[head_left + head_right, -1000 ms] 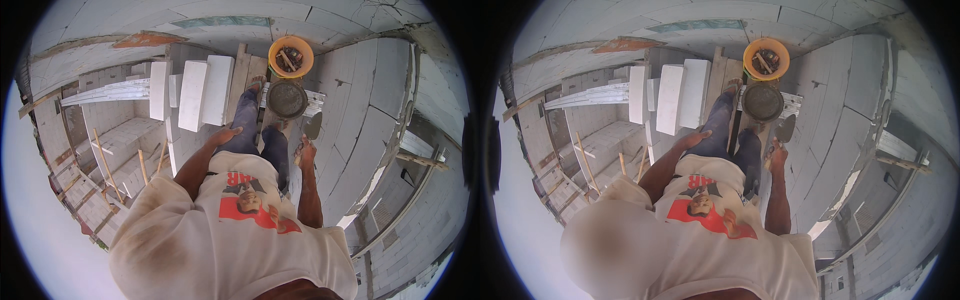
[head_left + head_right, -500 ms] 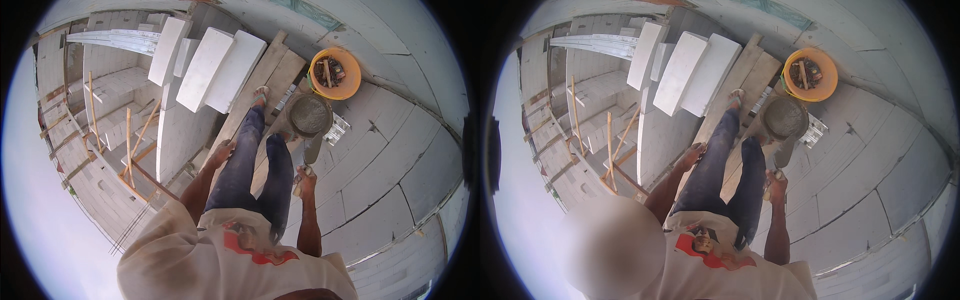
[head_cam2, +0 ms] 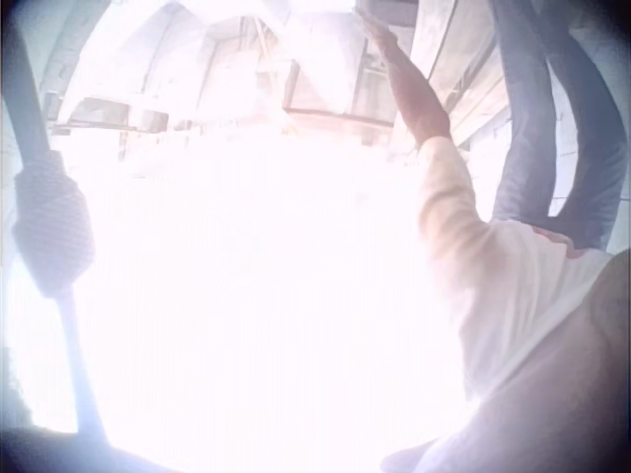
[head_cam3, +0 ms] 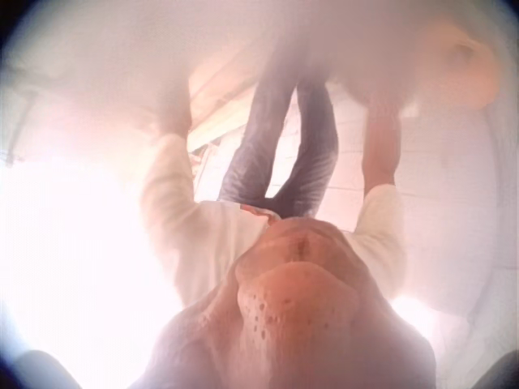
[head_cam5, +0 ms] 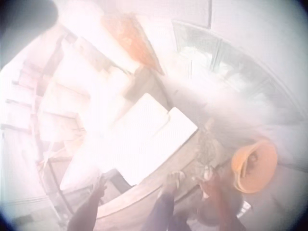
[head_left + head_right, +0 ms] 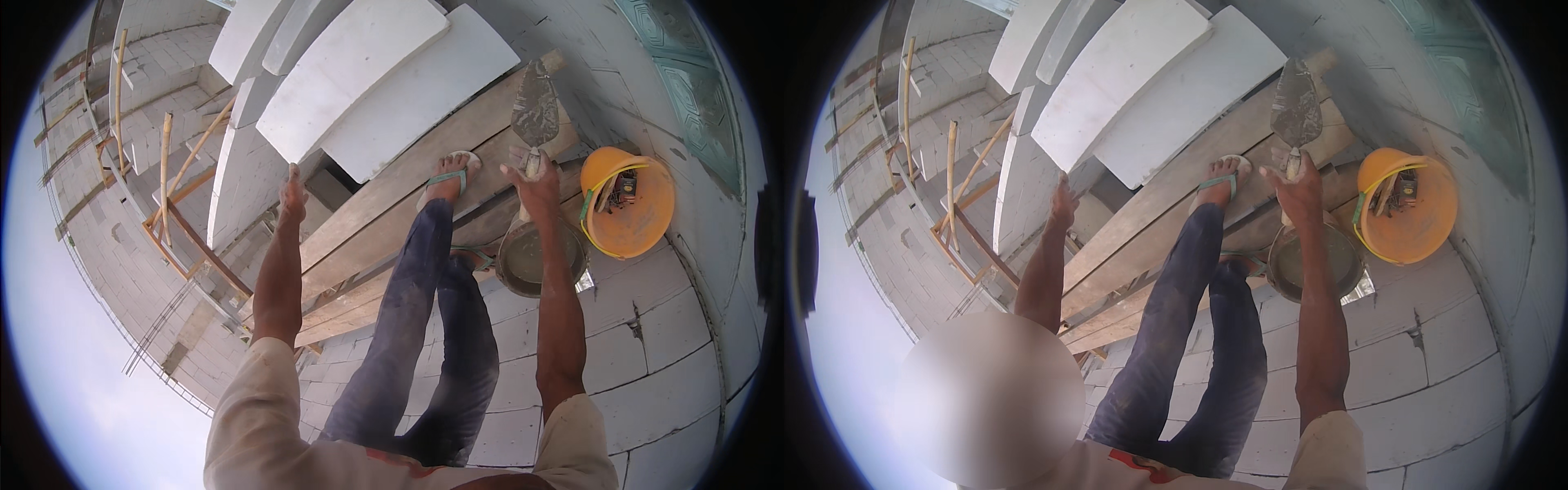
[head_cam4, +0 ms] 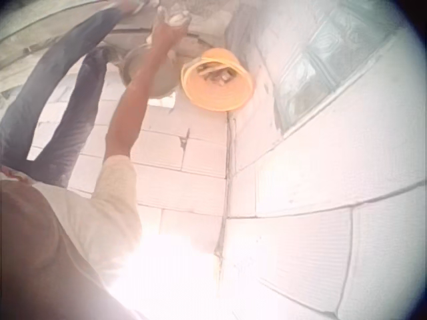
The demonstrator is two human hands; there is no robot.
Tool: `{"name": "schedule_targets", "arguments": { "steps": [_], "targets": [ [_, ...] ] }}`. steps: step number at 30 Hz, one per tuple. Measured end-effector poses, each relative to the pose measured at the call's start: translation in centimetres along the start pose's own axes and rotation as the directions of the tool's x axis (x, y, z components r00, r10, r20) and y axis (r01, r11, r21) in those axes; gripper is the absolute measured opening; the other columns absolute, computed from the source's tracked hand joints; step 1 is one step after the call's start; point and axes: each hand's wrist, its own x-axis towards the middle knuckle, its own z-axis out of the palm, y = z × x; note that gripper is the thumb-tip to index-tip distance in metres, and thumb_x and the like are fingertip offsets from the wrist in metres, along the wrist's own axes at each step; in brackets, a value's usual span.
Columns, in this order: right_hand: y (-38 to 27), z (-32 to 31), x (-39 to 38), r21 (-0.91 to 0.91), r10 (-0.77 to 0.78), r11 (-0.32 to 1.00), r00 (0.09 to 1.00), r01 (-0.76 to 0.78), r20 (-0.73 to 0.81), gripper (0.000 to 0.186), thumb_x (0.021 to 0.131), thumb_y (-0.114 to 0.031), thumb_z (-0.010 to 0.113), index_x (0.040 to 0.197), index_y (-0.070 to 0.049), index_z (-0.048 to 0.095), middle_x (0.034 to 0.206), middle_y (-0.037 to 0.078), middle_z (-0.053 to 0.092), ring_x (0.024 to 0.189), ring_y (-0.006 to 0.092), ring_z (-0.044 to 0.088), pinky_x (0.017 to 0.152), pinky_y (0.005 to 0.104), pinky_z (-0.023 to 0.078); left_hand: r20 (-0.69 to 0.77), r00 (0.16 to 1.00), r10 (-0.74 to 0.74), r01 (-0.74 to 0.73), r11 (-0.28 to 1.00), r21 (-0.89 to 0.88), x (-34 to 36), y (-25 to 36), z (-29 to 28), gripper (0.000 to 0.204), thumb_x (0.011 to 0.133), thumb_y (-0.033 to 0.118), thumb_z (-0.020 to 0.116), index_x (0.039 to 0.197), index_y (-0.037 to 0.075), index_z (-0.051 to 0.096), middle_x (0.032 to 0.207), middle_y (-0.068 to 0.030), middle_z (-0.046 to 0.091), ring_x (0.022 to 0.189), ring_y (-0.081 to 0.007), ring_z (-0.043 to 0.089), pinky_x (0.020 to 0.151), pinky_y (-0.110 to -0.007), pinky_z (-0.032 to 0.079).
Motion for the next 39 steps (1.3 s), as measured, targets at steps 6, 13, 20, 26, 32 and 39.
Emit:
{"name": "schedule_targets", "arguments": {
  "steps": [6, 13, 20, 26, 32, 39],
  "targets": [
    [-8.2, 6.2, 19.9, -0.513, -0.349, 0.790, 0.934, 0.335, 0.072, 0.058, 0.083, -0.042, 0.084, 0.112, 0.002, 0.060, 0.106, 0.018, 0.072, 0.095, 0.0326, 0.071, 0.085, 0.0411, 0.056, 0.007, 0.995, -0.100, 0.098, 0.961, -0.260, 6.2, 2.0, 2.3, 0.094, 0.097, 0.068, 0.052, 0.159, 0.003, 0.026, 0.161, -0.0127, 0.032, 0.143, -0.0355, 0.037, 0.117, -0.054, 0.027],
    [-11.0, 12.1, 28.6, -0.676, -0.436, 0.634, 0.896, 0.374, 0.087, 0.065, 0.092, -0.030, 0.070, 0.139, 0.008, 0.048, 0.127, 0.028, 0.063, 0.122, 0.0390, 0.060, 0.102, 0.0459, 0.049, 0.092, 0.995, -0.040, 0.072, 0.921, -0.382, 10.5, 3.2, 1.3, 0.092, 0.096, 0.073, 0.047, 0.159, 0.009, 0.027, 0.159, -0.0149, 0.036, 0.144, -0.0335, 0.037, 0.117, -0.054, 0.028],
    [-10.9, 14.6, 27.1, -0.613, -0.330, 0.736, 0.943, 0.287, 0.045, 0.060, 0.094, -0.027, 0.067, 0.133, 0.014, 0.048, 0.119, 0.030, 0.065, 0.114, 0.0377, 0.064, 0.098, 0.0454, 0.051, 0.108, 0.993, 0.047, -0.005, 0.933, -0.361, 11.1, 2.2, 1.6, 0.090, 0.096, 0.074, 0.046, 0.156, 0.008, 0.035, 0.157, -0.0129, 0.041, 0.142, -0.0289, 0.041, 0.115, -0.049, 0.034],
    [-7.9, 12.7, 24.3, -0.676, -0.305, 0.712, 0.951, 0.188, -0.056, 0.073, 0.086, -0.049, 0.079, 0.127, 0.007, 0.057, 0.108, 0.023, 0.070, 0.100, 0.0354, 0.072, 0.086, 0.0446, 0.056, 0.201, 0.978, -0.063, 0.132, 0.927, -0.350, 3.4, -3.4, 4.3, 0.101, 0.092, 0.080, 0.046, 0.159, 0.007, 0.030, 0.161, -0.0124, 0.036, 0.147, -0.0294, 0.035, 0.119, -0.047, 0.028],
    [-1.3, 6.5, 16.6, -0.631, -0.268, 0.773, 0.937, 0.071, -0.224, 0.066, 0.085, -0.049, 0.081, 0.113, 0.006, 0.059, 0.101, 0.024, 0.069, 0.094, 0.0389, 0.070, 0.085, 0.0454, 0.055, 0.302, 0.917, -0.262, 0.352, 0.887, -0.299, -0.5, -8.5, 5.1, 0.086, 0.100, 0.065, 0.049, 0.157, 0.004, 0.030, 0.159, -0.0137, 0.038, 0.145, -0.0302, 0.039, 0.119, -0.049, 0.033],
    [3.1, 5.5, 13.4, -0.516, -0.323, 0.847, 0.893, 0.126, -0.312, 0.058, 0.082, -0.044, 0.085, 0.100, 0.003, 0.056, 0.093, 0.021, 0.067, 0.085, 0.0355, 0.068, 0.078, 0.0446, 0.053, 0.313, 0.945, -0.095, 0.227, 0.879, -0.420, 0.3, -6.3, 4.4, 0.070, 0.099, 0.052, 0.061, 0.144, 0.000, 0.049, 0.140, -0.0118, 0.058, 0.129, -0.0267, 0.056, 0.113, -0.041, 0.042]
  ]
}}
